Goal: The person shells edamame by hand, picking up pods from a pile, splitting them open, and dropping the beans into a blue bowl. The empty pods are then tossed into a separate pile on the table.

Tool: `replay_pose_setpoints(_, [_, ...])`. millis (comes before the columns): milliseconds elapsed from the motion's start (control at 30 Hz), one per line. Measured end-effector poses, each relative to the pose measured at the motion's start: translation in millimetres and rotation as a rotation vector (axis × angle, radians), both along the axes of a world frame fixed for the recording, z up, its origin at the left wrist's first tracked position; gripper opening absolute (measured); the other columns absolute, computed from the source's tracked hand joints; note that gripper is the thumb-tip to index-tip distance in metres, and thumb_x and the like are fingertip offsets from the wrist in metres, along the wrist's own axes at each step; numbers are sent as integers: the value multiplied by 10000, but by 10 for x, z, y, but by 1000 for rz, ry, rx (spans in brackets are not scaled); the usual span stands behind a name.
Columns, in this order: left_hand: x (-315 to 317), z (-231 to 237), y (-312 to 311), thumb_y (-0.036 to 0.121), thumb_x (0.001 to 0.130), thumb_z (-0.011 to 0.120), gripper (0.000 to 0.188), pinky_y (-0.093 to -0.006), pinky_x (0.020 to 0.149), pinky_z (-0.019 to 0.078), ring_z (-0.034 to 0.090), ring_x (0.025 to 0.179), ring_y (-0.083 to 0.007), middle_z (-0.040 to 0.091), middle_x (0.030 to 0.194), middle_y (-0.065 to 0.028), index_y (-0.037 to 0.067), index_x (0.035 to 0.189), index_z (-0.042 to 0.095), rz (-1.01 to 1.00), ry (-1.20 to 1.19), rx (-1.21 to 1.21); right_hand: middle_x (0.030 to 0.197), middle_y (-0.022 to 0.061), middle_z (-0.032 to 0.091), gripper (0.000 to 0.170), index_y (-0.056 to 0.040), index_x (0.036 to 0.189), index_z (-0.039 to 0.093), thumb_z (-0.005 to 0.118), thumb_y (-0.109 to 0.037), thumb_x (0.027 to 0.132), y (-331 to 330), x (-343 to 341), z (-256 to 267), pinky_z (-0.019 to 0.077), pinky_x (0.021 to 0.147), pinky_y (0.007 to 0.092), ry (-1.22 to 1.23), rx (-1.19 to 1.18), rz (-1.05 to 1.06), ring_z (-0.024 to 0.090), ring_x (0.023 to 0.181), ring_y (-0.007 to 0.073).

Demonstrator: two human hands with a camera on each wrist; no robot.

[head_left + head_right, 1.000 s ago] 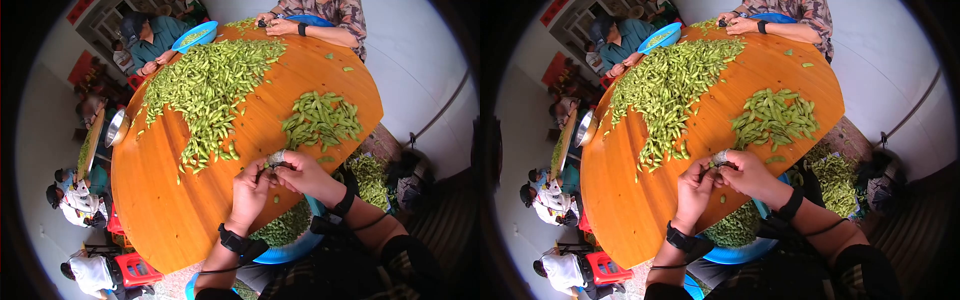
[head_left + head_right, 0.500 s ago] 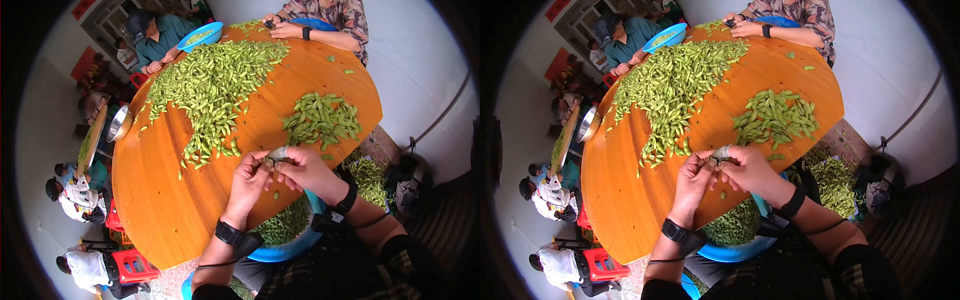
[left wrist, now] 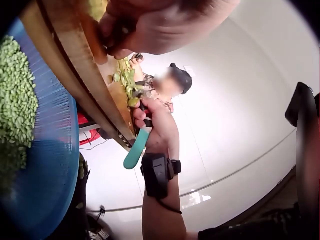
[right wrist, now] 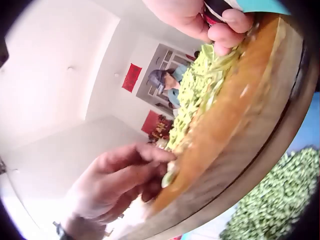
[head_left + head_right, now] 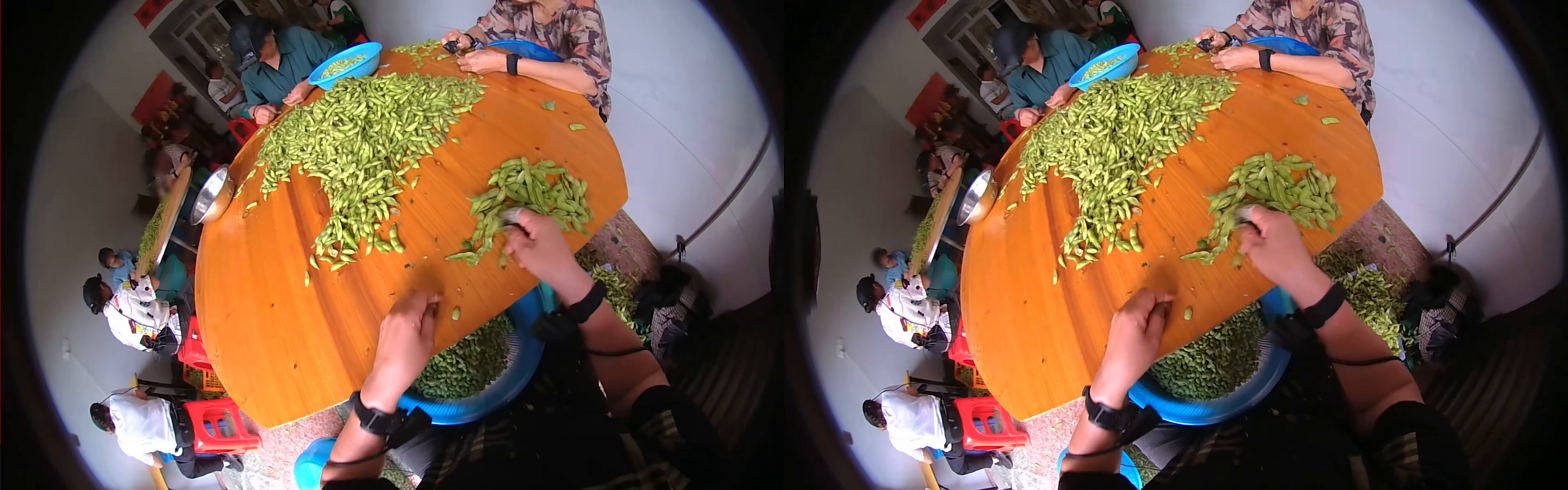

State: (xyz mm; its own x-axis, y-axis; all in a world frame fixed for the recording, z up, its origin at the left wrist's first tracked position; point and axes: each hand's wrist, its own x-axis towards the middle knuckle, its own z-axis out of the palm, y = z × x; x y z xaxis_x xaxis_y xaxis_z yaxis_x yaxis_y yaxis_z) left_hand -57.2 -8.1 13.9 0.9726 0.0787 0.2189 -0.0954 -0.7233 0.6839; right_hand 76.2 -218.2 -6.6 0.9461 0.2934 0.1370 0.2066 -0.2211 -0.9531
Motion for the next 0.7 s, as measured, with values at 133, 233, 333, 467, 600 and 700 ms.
replay_pose_setpoints(133, [88, 187, 62, 70, 844, 606, 97, -450, 674, 497, 614, 744, -391, 620, 832, -167, 14, 919, 629, -31, -230, 344, 616, 84, 550, 135, 19, 964, 590, 508, -27, 867, -130, 88, 20, 424, 534, 311, 61, -80, -32, 535, 566, 142])
replay_pose_setpoints(233, [554, 144, 148, 133, 818, 648, 150, -456, 696, 506, 626, 762, -392, 631, 848, -191, 2, 887, 624, 269, -68, 258, 612, 107, 548, 105, 21, 935, 576, 519, -38, 870, -38, -49, 139, 412, 524, 323, -66, -28, -26, 514, 541, 157])
replay_pose_setpoints(333, [965, 19, 288, 173, 797, 662, 199, -453, 713, 518, 641, 795, -388, 640, 874, -226, -8, 870, 620, 382, 52, 416, 605, 120, 528, 89, 28, 916, 560, 510, -29, 870, 1, -154, 172, 405, 520, 324, -120, 0, 53, 505, 530, 166])
replay_pose_setpoints(467, [1014, 17, 346, 147, 802, 630, 194, -452, 721, 526, 647, 780, -397, 651, 869, -244, -32, 875, 621, 327, 125, 570, 661, 65, 587, 94, 22, 931, 554, 484, -38, 912, -17, -238, 255, 394, 451, 256, -158, -46, 170, 497, 464, 94])
replay_pose_setpoints(600, [797, 69, 266, 101, 850, 642, 154, -284, 574, 506, 627, 603, -191, 676, 819, -152, -22, 941, 627, 160, 48, 132, 694, 35, 597, 160, 1, 1038, 586, 482, -75, 942, 113, -277, 321, 415, 438, 216, 189, 118, 270, 518, 489, 62])
replay_pose_setpoints(700, [683, -25, 152, 46, 953, 528, 203, -181, 506, 400, 508, 589, -45, 663, 940, -24, 7, 1140, 594, -52, 205, -728, 678, 31, 597, 116, -5, 915, 574, 473, -61, 929, 219, -267, 358, 413, 416, 226, 361, 175, 343, 531, 482, 70])
